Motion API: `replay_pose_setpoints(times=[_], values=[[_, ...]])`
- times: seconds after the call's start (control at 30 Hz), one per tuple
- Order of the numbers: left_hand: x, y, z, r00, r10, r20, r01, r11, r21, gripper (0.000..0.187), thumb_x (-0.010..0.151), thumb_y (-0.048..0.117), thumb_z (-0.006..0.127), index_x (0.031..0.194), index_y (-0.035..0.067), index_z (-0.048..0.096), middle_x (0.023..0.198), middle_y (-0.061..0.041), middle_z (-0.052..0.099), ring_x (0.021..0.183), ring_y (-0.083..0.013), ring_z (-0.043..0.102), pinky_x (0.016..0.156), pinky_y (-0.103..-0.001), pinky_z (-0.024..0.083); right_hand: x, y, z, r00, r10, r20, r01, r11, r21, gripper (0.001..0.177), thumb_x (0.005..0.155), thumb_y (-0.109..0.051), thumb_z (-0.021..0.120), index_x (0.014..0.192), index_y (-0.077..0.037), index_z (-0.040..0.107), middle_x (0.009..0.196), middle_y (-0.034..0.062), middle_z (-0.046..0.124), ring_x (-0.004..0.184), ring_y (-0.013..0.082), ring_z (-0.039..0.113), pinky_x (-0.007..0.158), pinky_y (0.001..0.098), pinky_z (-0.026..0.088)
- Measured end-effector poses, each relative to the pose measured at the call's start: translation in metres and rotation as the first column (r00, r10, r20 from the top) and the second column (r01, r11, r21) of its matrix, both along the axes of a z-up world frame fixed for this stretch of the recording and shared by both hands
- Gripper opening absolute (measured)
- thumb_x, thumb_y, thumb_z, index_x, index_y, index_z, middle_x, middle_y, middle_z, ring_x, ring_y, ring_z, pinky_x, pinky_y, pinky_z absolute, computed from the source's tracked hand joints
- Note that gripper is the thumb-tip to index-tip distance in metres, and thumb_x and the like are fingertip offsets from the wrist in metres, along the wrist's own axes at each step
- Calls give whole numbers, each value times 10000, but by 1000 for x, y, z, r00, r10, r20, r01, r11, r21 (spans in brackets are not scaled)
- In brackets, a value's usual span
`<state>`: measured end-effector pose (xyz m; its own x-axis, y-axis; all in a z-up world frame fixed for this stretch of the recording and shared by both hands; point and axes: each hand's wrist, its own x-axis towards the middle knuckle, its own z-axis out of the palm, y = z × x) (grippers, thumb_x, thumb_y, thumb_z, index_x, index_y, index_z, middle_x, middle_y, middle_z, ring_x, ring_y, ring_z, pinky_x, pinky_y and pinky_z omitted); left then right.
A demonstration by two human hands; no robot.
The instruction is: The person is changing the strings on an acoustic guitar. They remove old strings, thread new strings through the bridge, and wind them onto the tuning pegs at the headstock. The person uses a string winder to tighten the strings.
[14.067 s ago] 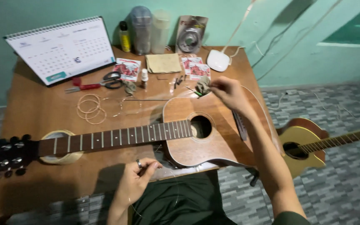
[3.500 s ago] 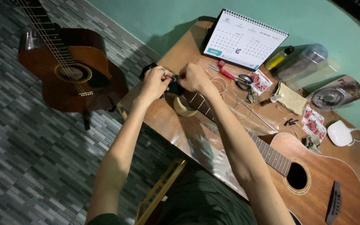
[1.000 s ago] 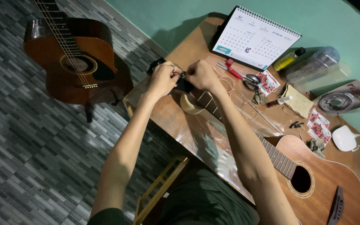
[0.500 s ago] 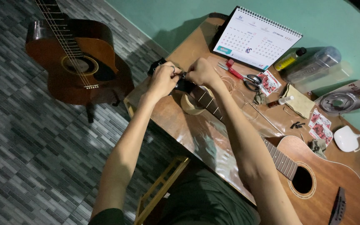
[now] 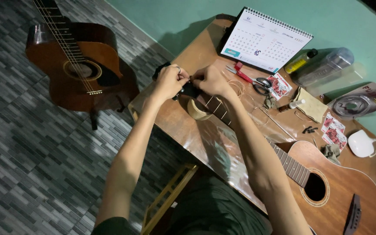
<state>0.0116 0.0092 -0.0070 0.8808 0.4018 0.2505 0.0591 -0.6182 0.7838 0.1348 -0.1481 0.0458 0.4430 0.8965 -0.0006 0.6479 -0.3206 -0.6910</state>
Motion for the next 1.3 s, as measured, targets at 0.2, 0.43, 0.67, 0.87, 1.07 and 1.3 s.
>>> replay_pose_setpoints(times=[0.2, 0.43, 0.67, 0.87, 1.07, 1.3], values=[[-5, 3, 14, 1000, -15, -27, 16, 1000, 23, 109, 823, 149, 790, 925, 186, 800, 905, -88, 695, 927, -344, 701, 819, -452, 575, -19, 0, 9, 991, -120, 50, 120, 993, 5, 199, 800, -176, 721, 966, -83, 781, 886, 173, 764, 926, 399, 736, 787, 485, 557], [5, 11, 7, 997, -47, -61, 47, 999, -3, 83, 840, 212, 791, 919, 204, 770, 995, -60, 651, 985, -354, 680, 833, -459, 561, -25, 4, -18, 930, -300, 214, 307, 952, 2, 190, 858, -226, 763, 1041, -184, 790, 921, 67, 791, 930, 347, 758, 838, 466, 602], [-5, -7, 6, 998, 55, 20, -56, 995, 85, 79, 736, 221, 766, 796, 223, 715, 1001, -5, 636, 939, -327, 698, 754, -410, 565, -41, -37, 10, 940, -296, 169, 259, 943, 212, 238, 908, -176, 741, 1126, -81, 741, 1008, 216, 749, 971, 444, 723, 826, 559, 594], [1, -12, 8, 993, 56, 107, -76, 978, 193, 117, 714, 239, 770, 756, 181, 677, 993, -54, 641, 910, -363, 695, 746, -463, 579, -44, -157, 23, 903, -328, 278, 320, 944, 76, 204, 948, -230, 700, 1110, -115, 747, 967, 154, 767, 981, 406, 723, 849, 528, 563], [1, -16, 15, 994, 101, -40, -94, 984, 150, 111, 734, 256, 732, 776, 202, 645, 1009, 27, 649, 928, -329, 705, 787, -459, 595, -78, -222, 38, 908, -370, 197, 389, 919, -68, 266, 929, -232, 686, 1173, -150, 751, 1038, 196, 776, 1015, 487, 694, 884, 595, 537], [-3, -21, 21, 992, 121, -23, -117, 985, 129, 99, 735, 239, 724, 797, 195, 662, 1009, 21, 658, 926, -359, 706, 779, -493, 596, -51, -139, 16, 945, -277, 175, 267, 961, 78, 224, 871, -229, 774, 1072, -129, 773, 949, 148, 751, 918, 417, 724, 828, 512, 575]])
